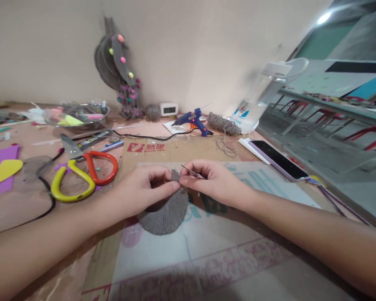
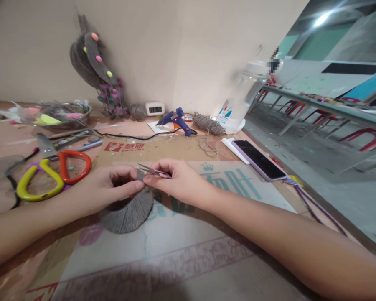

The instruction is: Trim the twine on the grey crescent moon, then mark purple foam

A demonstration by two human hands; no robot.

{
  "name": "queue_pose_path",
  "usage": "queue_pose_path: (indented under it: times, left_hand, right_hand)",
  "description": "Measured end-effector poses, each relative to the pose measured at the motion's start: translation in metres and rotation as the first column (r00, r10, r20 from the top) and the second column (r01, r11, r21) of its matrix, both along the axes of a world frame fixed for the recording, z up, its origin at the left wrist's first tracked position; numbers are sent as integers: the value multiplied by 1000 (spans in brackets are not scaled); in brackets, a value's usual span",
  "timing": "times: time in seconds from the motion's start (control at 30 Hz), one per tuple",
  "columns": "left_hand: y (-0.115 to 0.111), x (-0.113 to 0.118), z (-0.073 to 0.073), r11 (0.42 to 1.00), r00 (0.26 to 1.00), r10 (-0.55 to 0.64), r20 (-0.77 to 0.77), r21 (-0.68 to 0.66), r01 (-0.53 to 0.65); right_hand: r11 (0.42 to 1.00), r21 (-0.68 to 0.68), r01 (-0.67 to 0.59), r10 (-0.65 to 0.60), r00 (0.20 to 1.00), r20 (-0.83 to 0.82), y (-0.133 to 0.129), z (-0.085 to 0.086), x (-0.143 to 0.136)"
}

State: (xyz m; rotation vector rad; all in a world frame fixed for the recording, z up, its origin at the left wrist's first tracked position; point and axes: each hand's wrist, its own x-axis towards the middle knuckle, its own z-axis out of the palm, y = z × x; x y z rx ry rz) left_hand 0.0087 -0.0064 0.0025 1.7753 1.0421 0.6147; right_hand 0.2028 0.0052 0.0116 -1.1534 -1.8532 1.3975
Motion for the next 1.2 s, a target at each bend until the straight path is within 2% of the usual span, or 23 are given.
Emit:
queue_pose_path:
  times: [0.13,0.27,0.4,0.47,0.57,0.7,0.9,0.97,1.03,1.2]
  left_hand:
    - [0,-1,-1,1000,1000,3,14,1,-3]
    - [0,-4,-1,998,998,21,60,-61,-17]
    - [1,-5,-2,986,990,51,130,-162,-30]
    - [2,-4,-2,983,988,69,138,-178,-43]
    - [2,-3,-2,983,986,80,148,-179,-52]
    - [2,-4,-3,988,986,18,168,-154,9]
    - [4,-4,-5,993,992,-27,127,-111,41]
    - [5,-4,-6,997,995,-37,96,-64,43]
    - [5,-5,-6,999,998,-44,45,-9,45]
    - [4,-6,-4,995,996,-79,-51,50,82]
  right_hand:
    - [1000,-6,-24,24,1000,14,-2,1,0]
    - [989,148,19,-15,1000,-26,-1,-1,5]
    - [938,338,73,-65,997,-35,3,-3,12]
    - [917,384,103,-97,995,-35,4,-3,14]
    - [919,377,116,-124,992,-3,3,-2,12]
    - [924,376,71,-120,987,108,-2,-2,7]
    - [851,522,-50,-55,982,183,-2,-7,10]
    - [855,517,-50,-47,984,174,-2,-7,10]
    - [883,468,-30,-53,985,162,-2,-6,9]
    - [969,245,15,-39,995,94,-3,-1,2]
